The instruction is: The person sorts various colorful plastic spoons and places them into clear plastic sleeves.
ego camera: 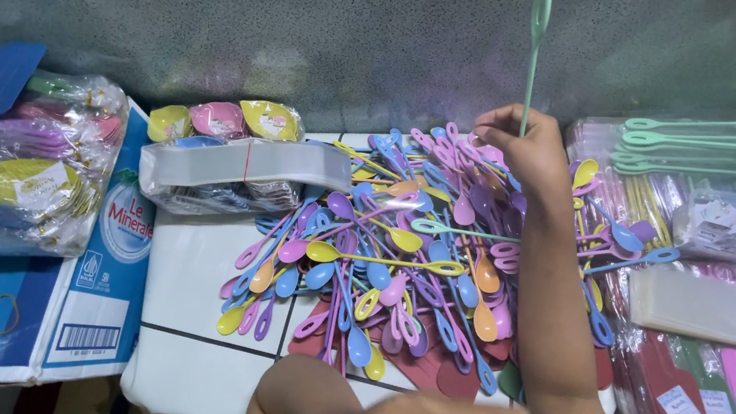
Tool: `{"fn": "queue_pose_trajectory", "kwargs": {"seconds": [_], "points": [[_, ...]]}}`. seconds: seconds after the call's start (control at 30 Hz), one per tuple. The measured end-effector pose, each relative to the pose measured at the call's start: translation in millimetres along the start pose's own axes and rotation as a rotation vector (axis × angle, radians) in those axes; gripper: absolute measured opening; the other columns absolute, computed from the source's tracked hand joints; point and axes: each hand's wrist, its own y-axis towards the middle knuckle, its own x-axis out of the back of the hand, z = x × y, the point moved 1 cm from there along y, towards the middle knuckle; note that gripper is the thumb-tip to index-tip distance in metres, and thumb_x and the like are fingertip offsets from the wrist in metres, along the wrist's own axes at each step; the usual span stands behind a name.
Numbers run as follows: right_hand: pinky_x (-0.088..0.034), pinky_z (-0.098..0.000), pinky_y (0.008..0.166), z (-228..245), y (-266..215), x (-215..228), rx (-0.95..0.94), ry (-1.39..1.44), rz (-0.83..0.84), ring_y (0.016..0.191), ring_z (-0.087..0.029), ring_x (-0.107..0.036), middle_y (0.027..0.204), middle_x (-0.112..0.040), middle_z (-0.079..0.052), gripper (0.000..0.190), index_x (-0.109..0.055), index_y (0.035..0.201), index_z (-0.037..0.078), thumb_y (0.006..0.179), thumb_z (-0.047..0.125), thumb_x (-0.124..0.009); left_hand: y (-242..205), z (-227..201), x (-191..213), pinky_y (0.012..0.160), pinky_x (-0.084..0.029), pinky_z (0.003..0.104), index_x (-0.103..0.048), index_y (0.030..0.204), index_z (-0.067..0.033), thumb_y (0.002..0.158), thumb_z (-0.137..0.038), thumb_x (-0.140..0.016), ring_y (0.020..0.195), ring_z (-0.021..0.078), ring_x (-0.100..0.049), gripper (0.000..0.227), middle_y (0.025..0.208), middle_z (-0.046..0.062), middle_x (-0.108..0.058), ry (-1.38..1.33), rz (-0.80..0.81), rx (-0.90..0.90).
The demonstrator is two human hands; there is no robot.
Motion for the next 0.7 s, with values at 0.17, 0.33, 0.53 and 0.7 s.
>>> {"fn": "queue_pose_trajectory", "kwargs": {"seconds": [0.17,0.33,0.53,0.7], "points": [[-0.06,-0.0272,0.074,1,3,-3,-0.059,-0.01,-0.05,0.069,-0.013,-0.071,0.077,-0.071,-0.006,0.014,-0.069,0.088,0.007,0.084,-0.003,-0.078,33,-50,23,0.101,-0.051,0.039,-0.065,0.111,0.0067,0.109,-0.021,-0.052,0.106,0.0324,-0.068,0.031,0.111,0.027,-0.067,-0.17,-0.601,0.062],[-0.057,-0.026,0.075,28,-9,-6,-0.117,-0.08,-0.129,0.071,-0.011,-0.069,0.076,-0.074,-0.004,0.013,-0.07,0.084,0.01,0.085,0.012,-0.083,37,-50,48,0.11,-0.053,0.041,-0.064,0.122,0.0087,0.109,-0.012,-0.052,0.115,0.034,-0.068,0.027,0.121,0.026,-0.069,-0.136,-0.816,-0.103],[-0.058,-0.0254,0.066,2,4,-5,0.032,0.11,-0.064,0.065,-0.017,-0.072,0.076,-0.072,-0.014,0.011,-0.073,0.096,0.001,0.087,0.001,-0.079,38,-35,83,0.102,-0.054,0.032,-0.06,0.122,0.002,0.09,0.001,-0.072,0.11,0.0204,-0.066,0.035,0.118,0.013,-0.065,0.1,-0.808,-0.12],[-0.042,-0.0141,0.043,24,-8,-8,0.046,0.281,0.026,0.064,-0.016,-0.072,0.073,-0.069,-0.012,0.013,-0.072,0.097,0.001,0.086,-0.001,-0.077,49,-22,149,0.064,-0.05,0.021,-0.068,0.104,0.0026,0.089,-0.002,-0.078,0.066,0.009,-0.058,0.019,0.084,0.008,-0.064,0.349,-0.888,-0.166]]}}
